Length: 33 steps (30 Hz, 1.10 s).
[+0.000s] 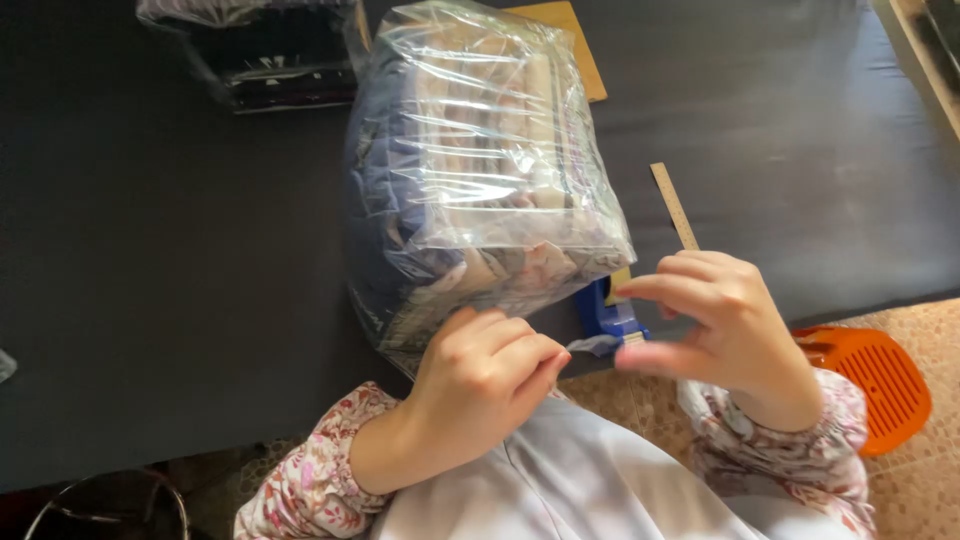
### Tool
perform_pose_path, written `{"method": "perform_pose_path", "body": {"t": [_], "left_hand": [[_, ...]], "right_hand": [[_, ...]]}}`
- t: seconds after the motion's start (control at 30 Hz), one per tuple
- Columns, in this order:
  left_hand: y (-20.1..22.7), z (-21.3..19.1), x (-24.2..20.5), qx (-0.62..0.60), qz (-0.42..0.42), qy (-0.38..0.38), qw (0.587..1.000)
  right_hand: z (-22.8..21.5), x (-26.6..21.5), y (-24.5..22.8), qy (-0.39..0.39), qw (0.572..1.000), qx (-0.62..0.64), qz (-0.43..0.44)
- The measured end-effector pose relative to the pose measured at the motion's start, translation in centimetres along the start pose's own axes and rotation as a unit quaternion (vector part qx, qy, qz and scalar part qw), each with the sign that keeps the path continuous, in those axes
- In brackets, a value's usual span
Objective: The person packages stacks of folded clothes into a clear plastic bag and secures it using tape and a ruler to smooth and measure the package.
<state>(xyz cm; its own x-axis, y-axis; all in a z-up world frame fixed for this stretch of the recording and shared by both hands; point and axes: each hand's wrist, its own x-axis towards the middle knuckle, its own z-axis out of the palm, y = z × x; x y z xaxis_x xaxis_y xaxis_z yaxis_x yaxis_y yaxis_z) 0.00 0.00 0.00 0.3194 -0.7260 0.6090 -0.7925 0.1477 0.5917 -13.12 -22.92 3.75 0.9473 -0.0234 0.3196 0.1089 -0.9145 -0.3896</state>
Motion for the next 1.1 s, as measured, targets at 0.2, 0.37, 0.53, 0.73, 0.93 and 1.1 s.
{"method": "perform_pose_path", "body": {"t": [0.2,0.37,0.53,0.73,0.93,1.1], "left_hand": [[-0.1,-0.7,-0.5,0.006,0.033,0.024,0.999],[-0.3,-4.4,-0.2,0.239,0.164,0.095,0.952],[-3.2,-6.6,0.9,0.390,0.184,0.029,0.902],[-4.2,-8.0,1.7,0.369,0.169,0.005,0.914],[-5.4,-9.5,1.5,0.297,0.148,0.022,0.943],[-6.4,-9.8,1.3,0.292,0.159,0.076,0.940]], "right_hand": [[-0.2,2.6,-2.1,-0.050,0.983,0.008,-0.176],[-2.3,4.9,-2.1,-0.036,0.990,0.009,-0.138],[-2.3,8.5,-0.9,-0.148,0.968,0.201,-0.042],[-0.6,14.4,-1.5,-0.329,0.900,0.261,0.118],[0.6,18.1,-1.9,-0.392,0.842,0.271,0.253],[0.7,18.8,-2.4,-0.420,0.813,0.251,0.315]]}}
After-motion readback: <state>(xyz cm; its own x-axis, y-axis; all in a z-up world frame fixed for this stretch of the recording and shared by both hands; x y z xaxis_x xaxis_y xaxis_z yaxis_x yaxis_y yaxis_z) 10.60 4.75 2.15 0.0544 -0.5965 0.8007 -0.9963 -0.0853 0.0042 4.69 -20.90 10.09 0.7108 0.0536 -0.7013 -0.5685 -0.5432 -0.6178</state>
